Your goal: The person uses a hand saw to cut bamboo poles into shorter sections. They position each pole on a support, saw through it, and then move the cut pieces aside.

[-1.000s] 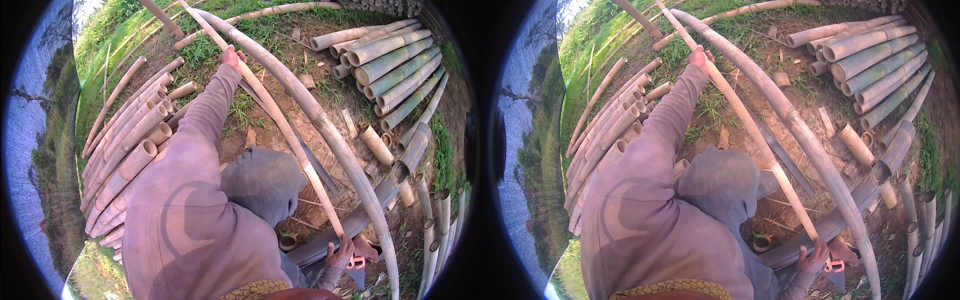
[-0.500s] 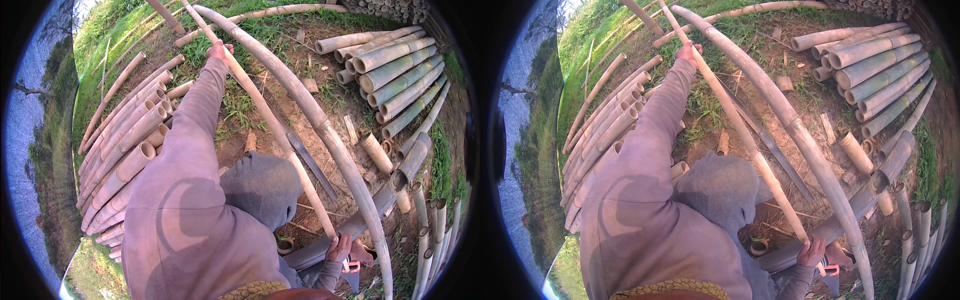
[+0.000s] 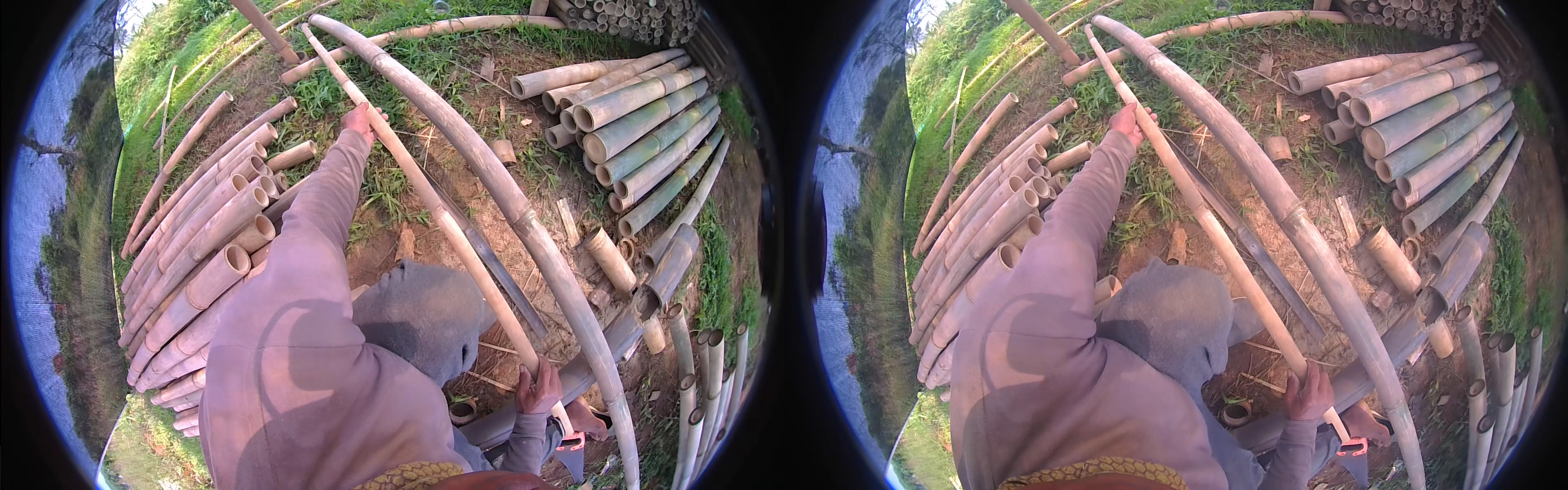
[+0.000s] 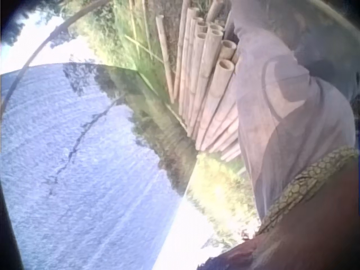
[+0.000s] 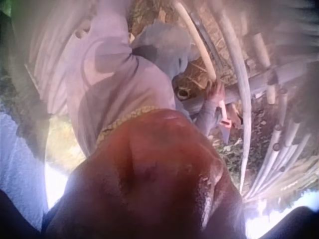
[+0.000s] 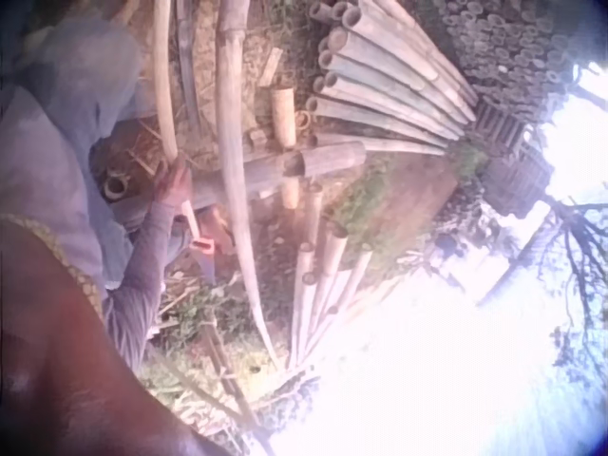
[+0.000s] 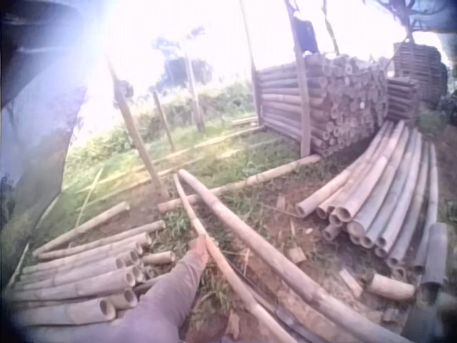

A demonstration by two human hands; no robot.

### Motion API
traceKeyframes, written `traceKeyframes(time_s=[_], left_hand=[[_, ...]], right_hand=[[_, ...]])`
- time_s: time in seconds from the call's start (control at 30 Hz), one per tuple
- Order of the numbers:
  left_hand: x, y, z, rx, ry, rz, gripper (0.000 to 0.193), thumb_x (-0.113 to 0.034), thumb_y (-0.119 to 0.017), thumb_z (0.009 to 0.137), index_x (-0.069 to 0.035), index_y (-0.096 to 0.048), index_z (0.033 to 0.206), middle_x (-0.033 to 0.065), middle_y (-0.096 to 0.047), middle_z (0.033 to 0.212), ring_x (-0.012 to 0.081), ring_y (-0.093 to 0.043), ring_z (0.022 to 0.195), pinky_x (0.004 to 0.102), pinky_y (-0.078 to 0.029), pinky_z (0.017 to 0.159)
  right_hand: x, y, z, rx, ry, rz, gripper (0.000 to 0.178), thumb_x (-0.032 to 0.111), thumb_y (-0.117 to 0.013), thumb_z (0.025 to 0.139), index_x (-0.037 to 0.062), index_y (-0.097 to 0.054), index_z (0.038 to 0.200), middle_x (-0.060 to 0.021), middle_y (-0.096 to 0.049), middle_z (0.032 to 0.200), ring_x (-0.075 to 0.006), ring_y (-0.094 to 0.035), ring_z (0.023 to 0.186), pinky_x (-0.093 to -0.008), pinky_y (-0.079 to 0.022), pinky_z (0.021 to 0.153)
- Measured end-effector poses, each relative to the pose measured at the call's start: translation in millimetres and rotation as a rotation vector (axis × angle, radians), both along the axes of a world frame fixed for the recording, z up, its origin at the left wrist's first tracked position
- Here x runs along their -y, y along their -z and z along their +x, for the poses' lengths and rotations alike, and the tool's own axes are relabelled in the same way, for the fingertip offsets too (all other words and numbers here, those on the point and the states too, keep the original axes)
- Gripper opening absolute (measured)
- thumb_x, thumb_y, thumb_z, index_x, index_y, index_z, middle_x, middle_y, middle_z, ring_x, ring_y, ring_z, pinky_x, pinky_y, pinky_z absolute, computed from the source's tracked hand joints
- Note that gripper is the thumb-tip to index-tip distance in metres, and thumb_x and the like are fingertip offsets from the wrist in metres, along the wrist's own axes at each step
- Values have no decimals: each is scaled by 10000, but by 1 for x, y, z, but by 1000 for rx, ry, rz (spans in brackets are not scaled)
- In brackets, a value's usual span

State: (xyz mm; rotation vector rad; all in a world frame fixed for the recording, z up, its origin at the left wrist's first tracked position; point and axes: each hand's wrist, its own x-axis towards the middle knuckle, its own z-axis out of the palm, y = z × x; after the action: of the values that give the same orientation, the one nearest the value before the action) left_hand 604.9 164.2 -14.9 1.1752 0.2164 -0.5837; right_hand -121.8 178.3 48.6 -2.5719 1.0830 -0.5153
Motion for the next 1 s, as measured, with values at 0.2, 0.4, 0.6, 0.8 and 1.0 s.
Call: traceKeyframes(time_s=[0.2,0.4,0.6,0.8,1.0], left_hand=[[3,4,4,104,-86,-2,250,-57,-519,1069,41,-508,1299,180,-664,1115,345,-720,928,524,-642,828],[14,-2,12,115,-20,-79,195,1,-514,1032,35,-543,1222,177,-666,1055,353,-716,920,520,-642,831],[19,12,15,119,-37,-139,232,15,-559,993,22,-539,1224,177,-662,1053,360,-710,915,525,-635,829],[27,17,16,120,-36,-152,253,22,-564,992,4,-518,1240,162,-655,1078,351,-701,924,511,-630,836],[29,16,27,125,-40,-180,235,22,-548,1008,5,-516,1241,154,-659,1059,345,-709,909,501,-636,833]], right_hand=[[7,0,21,-19,18,-11,533,237,-829,831,63,-678,1312,-150,-647,911,-388,-643,755,-490,-503,672],[9,-6,30,-27,50,5,521,212,-836,821,60,-684,1296,-157,-667,953,-398,-652,783,-495,-509,695],[18,-8,32,-41,51,-8,502,230,-830,827,59,-690,1278,-171,-686,1002,-413,-666,817,-502,-522,723],[22,-5,33,-45,60,-1,504,226,-837,818,61,-694,1273,-173,-685,997,-417,-668,816,-508,-523,721],[27,-9,44,-27,53,-16,500,238,-834,830,61,-701,1278,-166,-678,978,-406,-669,806,-498,-524,706]])
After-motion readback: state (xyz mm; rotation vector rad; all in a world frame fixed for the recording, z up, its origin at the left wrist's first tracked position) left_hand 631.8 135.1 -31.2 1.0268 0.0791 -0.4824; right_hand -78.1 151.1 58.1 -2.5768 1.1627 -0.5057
